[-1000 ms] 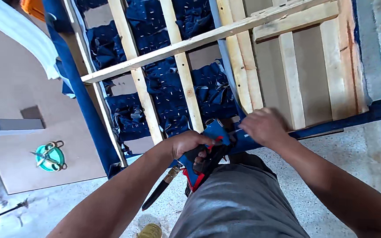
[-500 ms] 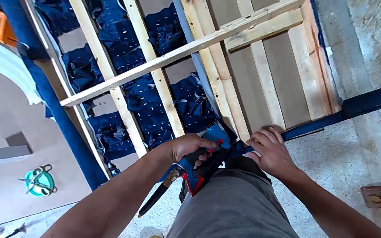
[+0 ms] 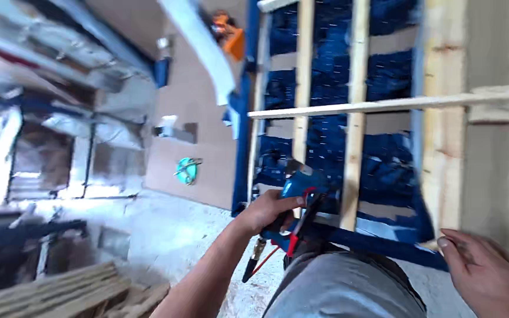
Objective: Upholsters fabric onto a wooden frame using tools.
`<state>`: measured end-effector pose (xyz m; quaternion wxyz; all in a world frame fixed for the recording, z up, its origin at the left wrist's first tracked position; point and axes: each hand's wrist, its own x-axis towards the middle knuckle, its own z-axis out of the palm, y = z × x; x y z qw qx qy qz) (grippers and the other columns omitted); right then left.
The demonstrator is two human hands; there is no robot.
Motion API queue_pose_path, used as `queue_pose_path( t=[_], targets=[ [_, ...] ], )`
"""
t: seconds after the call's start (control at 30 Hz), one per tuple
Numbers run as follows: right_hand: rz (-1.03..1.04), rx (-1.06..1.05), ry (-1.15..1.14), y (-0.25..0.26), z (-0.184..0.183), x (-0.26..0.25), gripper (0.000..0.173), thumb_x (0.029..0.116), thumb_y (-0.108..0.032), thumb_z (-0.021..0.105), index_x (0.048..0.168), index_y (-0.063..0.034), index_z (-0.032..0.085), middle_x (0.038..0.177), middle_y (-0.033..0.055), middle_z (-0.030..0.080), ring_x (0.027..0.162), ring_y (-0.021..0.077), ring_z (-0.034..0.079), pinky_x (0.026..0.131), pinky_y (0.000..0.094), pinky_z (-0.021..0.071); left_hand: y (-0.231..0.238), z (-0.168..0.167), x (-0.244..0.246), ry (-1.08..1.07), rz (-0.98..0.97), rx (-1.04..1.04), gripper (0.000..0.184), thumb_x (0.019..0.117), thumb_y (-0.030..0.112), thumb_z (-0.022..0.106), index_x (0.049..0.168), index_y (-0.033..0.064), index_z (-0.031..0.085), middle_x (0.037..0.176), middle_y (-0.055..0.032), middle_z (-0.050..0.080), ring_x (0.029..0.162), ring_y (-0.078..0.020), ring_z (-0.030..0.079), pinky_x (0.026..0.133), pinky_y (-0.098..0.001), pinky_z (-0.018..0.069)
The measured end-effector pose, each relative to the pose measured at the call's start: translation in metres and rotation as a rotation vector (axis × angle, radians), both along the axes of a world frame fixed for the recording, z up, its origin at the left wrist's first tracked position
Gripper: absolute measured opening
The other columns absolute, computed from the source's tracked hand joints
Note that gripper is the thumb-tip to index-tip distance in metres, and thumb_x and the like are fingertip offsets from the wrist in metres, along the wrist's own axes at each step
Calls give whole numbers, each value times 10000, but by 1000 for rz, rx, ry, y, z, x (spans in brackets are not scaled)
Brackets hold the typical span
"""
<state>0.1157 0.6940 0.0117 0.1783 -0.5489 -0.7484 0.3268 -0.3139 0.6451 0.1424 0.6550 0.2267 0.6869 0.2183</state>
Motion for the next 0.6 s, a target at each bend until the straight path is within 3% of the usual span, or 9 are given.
queue_pose_path(
  t=[0.1, 0.2, 0.27, 0.33, 0.4, 0.47, 0.53, 0.6],
  targets=[
    [197, -26, 69, 12, 1, -98, 418, 1045, -395, 527, 1236, -69, 704, 1046, 129, 740, 871, 267, 731, 761, 538, 608, -91, 40, -91, 214, 243, 77, 309, 953, 295, 610, 1109, 35, 671, 694, -69, 635, 579, -167, 630, 581, -346, 586],
    [350, -121, 148, 12, 8, -225, 347, 1041, -384, 570, 1230, -132, 713, 1090, 53, 747, 940, 202, 736, 838, 503, 620, -187, 47, -166, 341, 497, 290, 246, 847, 202, 652, 1033, 43, 679, 750, -104, 696, 663, -214, 694, 647, -399, 611],
    [422, -206, 222, 12, 7, -318, 300, 1036, -343, 608, 1239, -146, 707, 1111, 38, 747, 978, 178, 735, 889, 488, 619, -236, 38, -209, 334, 636, 474, 316, 823, 195, 718, 1107, 65, 673, 832, -105, 714, 740, -223, 712, 720, -417, 625],
    [414, -309, 286, 19, 0, -411, 348, 1033, -350, 610, 1300, -137, 674, 1175, 44, 739, 1037, 185, 727, 946, 488, 598, -265, 30, -258, 305, 698, 597, 371, 820, 204, 747, 1171, 101, 686, 798, -68, 693, 703, -200, 686, 703, -409, 611],
    [286, -436, 348, 36, -9, -496, 440, 1027, -372, 613, 1378, -107, 609, 1233, 68, 715, 1053, 200, 717, 953, 486, 589, -281, 35, -310, 330, 671, 585, 371, 884, 234, 705, 1235, 120, 673, 733, -15, 671, 623, -157, 652, 634, -373, 597],
    [136, -543, 367, 62, -17, -568, 560, 1020, -435, 605, 1426, -54, 547, 1270, 129, 692, 1047, 250, 716, 937, 506, 585, -282, 54, -356, 523, 556, 467, 335, 942, 258, 661, 1234, 94, 641, 721, 8, 673, 571, -137, 639, 565, -348, 592],
    [-30, -585, 321, 89, -21, -616, 624, 1002, -542, 582, 1318, -6, 622, 1160, 197, 699, 996, 325, 705, 896, 562, 567, -266, 76, -395, 808, 290, 297, 382, 918, 282, 698, 1194, 24, 641, 814, -7, 698, 638, -123, 668, 616, -361, 609],
    [-136, -591, 205, 110, -18, -634, 698, 983, -644, 537, 1125, 20, 702, 1085, 245, 692, 1048, 392, 669, 912, 629, 512, -240, 91, -426, 1016, 2, 139, 501, 870, 445, 749, 1104, 5, 698, 879, -90, 721, 729, -165, 698, 699, -454, 601]
  ],
)
